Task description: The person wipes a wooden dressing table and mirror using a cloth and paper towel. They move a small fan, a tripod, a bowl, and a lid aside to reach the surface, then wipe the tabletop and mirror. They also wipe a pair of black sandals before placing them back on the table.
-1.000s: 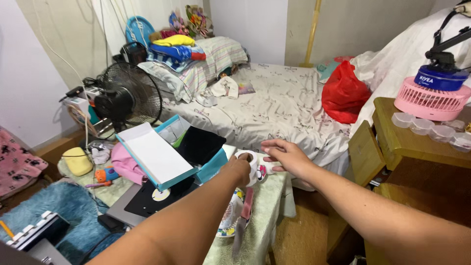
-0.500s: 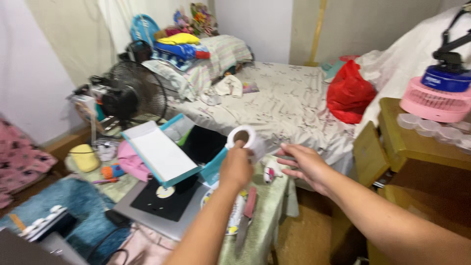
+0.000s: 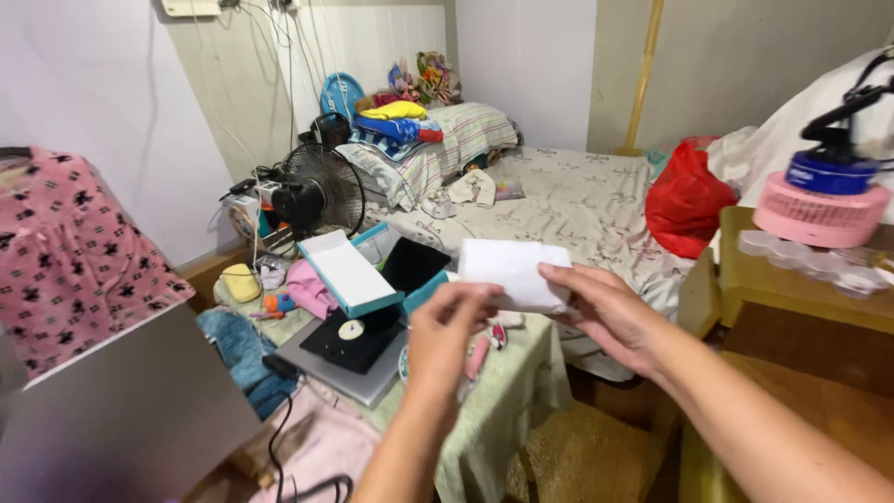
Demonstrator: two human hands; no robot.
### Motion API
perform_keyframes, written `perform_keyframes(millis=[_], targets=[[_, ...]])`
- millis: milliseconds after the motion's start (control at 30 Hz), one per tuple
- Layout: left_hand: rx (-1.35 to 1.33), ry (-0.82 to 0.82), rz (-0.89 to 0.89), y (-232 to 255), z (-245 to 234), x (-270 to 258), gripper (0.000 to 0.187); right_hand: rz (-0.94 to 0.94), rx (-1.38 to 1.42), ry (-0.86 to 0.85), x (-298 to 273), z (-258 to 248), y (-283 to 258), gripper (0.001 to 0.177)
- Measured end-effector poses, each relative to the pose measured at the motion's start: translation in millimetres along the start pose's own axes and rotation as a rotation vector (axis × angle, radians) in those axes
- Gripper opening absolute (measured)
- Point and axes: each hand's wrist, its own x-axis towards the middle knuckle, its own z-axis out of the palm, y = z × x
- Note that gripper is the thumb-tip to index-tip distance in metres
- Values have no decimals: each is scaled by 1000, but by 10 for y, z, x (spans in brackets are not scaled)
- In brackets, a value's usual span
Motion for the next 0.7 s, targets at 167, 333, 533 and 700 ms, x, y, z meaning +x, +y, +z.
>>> perform_keyframes(millis=[167, 333, 533, 700], targets=[[55, 149, 8, 322, 6, -578, 27, 28, 57, -87, -755, 120, -407, 49], [27, 224, -11, 691, 129, -1223, 54, -67, 224, -238, -1595, 137, -745, 52], [81, -21, -67, 1095, 346, -2101, 61, -163, -462, -365, -2326, 199, -842, 41], [413, 43, 1, 1382, 432, -2604, 65, 85, -92, -341, -2655, 325, -905, 54]])
